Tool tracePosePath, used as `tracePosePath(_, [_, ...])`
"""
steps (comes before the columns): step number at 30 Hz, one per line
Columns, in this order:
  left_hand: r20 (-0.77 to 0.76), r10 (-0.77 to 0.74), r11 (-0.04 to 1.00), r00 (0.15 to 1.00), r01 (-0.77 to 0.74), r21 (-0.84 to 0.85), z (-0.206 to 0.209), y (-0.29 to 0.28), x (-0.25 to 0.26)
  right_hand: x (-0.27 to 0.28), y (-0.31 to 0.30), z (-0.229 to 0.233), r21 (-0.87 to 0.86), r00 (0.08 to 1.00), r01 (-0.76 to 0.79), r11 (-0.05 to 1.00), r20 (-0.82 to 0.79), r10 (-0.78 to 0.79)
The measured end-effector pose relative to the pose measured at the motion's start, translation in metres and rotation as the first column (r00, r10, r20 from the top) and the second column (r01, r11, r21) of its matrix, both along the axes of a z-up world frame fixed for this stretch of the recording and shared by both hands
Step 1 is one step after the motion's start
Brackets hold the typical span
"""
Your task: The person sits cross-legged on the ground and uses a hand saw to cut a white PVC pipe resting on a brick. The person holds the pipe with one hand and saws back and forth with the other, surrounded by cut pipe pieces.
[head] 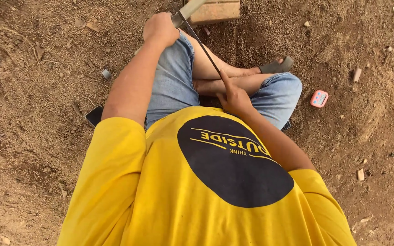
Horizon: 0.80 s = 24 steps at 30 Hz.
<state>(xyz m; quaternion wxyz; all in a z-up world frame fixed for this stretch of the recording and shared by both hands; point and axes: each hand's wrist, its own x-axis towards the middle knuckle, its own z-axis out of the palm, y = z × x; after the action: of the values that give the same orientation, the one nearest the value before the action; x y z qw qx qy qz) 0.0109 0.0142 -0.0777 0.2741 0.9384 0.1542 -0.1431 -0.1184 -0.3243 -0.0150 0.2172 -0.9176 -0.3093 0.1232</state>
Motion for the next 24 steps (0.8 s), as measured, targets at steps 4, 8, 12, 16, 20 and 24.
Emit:
tracePosePath(4, [0.013, -0.134, 0.985, 0.991, 0.132, 0.111, -0.008, -0.005, 0.002, -0.005, -0.009, -0.001, -0.020, 1.000, 0.019, 1.000, -0.015, -0.020])
tracePosePath(8, [0.054, -0.171, 0.975, 0.984, 0.161, 0.150, -0.010, -0.013, -0.004, 0.025, 0.036, 0.021, 0.020, 0.992, -0.004, 1.000, -0.127, 0.007])
tracePosePath(12, [0.127, -0.110, 0.991, 0.986, 0.099, 0.090, -0.012, -0.006, -0.009, 0.046, 0.069, 0.001, -0.102, 0.994, -0.011, 0.995, -0.109, -0.001])
tracePosePath(16, [0.062, -0.034, 0.999, 0.997, 0.032, 0.041, -0.005, -0.002, -0.007, 0.033, 0.047, 0.007, -0.132, 0.995, 0.008, 0.991, -0.099, -0.021])
tracePosePath(20, [0.051, -0.030, 0.999, 0.998, 0.028, 0.030, -0.010, -0.002, -0.001, -0.003, 0.001, 0.008, -0.017, 0.995, 0.040, 0.999, -0.090, -0.041])
tracePosePath(24, [0.056, -0.007, 1.000, 0.998, 0.007, -0.004, -0.010, 0.002, -0.002, -0.031, -0.026, 0.015, 0.008, 0.950, 0.305, 0.952, -0.076, -0.304])
